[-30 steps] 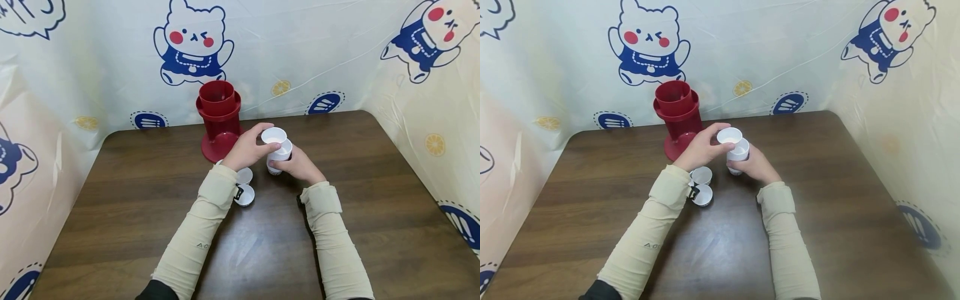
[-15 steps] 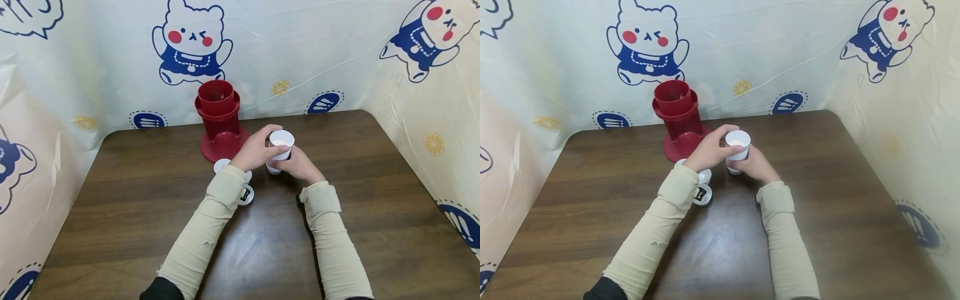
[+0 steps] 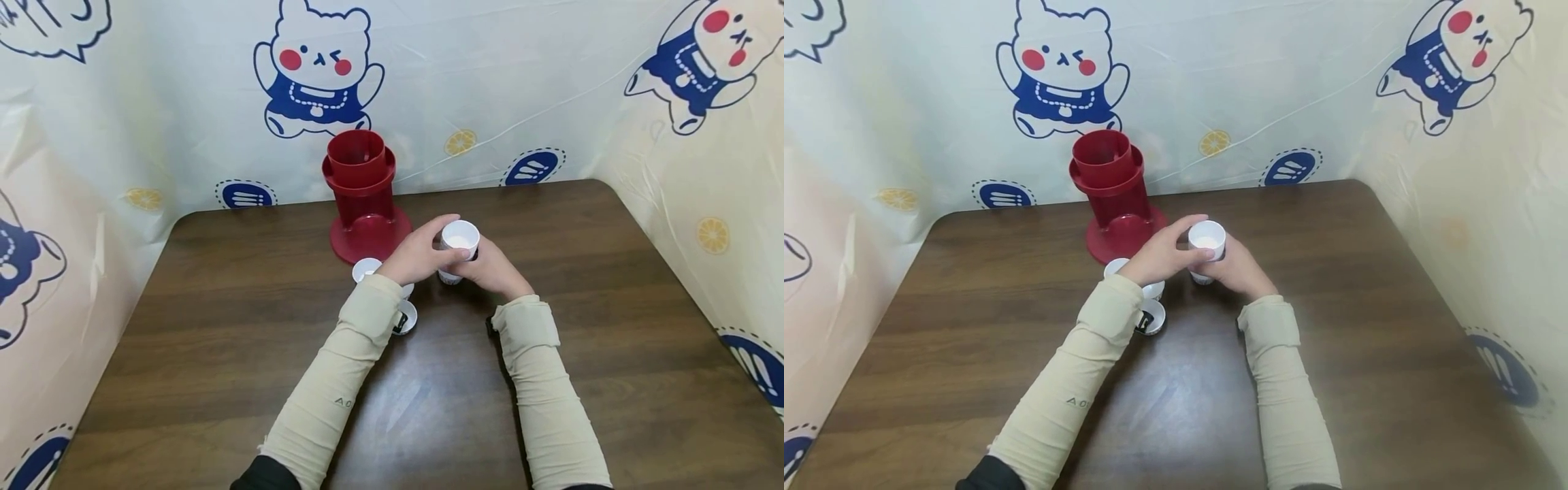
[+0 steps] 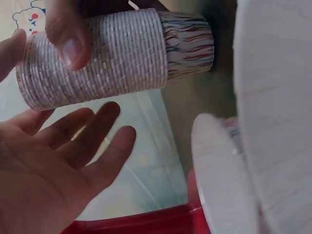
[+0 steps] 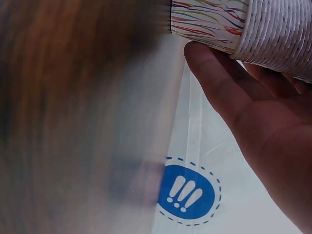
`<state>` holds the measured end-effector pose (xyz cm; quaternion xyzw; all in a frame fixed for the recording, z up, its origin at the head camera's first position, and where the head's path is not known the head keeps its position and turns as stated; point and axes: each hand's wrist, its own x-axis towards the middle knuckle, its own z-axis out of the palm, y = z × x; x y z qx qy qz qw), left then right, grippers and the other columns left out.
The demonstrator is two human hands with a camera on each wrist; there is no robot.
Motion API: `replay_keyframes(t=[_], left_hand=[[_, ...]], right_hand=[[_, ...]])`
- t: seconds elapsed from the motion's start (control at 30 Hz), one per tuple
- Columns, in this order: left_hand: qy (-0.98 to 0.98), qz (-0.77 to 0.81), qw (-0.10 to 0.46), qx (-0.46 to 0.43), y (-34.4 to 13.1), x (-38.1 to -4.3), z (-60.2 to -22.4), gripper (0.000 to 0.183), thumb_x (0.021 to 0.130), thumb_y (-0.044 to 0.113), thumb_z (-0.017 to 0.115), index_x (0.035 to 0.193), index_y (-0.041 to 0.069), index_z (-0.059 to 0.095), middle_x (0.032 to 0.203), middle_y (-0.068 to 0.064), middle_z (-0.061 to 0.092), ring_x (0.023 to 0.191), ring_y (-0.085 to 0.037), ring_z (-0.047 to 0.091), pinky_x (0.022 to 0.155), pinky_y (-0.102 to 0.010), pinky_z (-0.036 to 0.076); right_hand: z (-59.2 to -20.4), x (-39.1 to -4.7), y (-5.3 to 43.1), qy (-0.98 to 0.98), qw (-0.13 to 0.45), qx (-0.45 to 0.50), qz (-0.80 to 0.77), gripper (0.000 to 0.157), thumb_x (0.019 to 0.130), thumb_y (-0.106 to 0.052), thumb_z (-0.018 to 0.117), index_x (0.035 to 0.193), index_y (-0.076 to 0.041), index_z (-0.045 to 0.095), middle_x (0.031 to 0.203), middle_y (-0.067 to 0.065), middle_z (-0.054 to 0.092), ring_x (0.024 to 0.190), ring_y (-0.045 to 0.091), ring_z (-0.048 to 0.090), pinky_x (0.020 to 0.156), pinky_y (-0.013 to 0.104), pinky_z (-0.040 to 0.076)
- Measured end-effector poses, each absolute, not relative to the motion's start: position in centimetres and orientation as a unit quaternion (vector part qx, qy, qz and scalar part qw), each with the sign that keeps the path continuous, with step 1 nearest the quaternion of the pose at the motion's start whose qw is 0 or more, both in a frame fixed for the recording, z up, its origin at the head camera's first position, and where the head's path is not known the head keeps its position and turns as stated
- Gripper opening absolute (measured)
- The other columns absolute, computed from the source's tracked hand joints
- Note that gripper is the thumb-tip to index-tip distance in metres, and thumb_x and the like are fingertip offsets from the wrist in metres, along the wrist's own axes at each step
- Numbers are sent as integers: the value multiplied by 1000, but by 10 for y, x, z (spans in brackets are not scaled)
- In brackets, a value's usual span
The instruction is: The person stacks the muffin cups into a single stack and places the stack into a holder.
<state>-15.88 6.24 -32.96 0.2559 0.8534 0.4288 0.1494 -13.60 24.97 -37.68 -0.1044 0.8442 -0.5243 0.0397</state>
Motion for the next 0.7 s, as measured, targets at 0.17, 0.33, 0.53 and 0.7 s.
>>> replay_keyframes(t=[0.17,0.33,0.53,0.7], left_hand=[[881,336,173,286,49,-149,-317,85,95,37,70,163,23,21,165,-1,24,151,-18,20,118,-39,25],[893,295,159,300,17,-133,-300,66,97,29,68,156,16,41,160,-7,35,148,-23,29,117,-44,28],[910,303,116,258,-30,-114,-302,44,95,20,69,137,9,61,136,-8,59,125,-27,51,105,-43,42],[934,277,127,185,-55,-100,-312,46,91,25,75,131,8,58,126,-12,58,104,-28,60,90,-44,51]], right_hand=[[-377,-134,251,856,45,-92,-506,68,86,-11,77,142,8,44,127,25,59,114,36,55,103,51,41],[-378,-135,248,844,49,-94,-526,62,85,-14,80,136,5,50,120,22,62,109,33,58,99,47,44],[-376,-134,247,844,51,-77,-528,61,85,-18,82,134,4,52,118,21,62,108,33,58,98,46,43],[-374,-132,247,848,52,-67,-523,60,84,-17,83,132,4,53,116,20,63,106,33,58,96,45,44]])
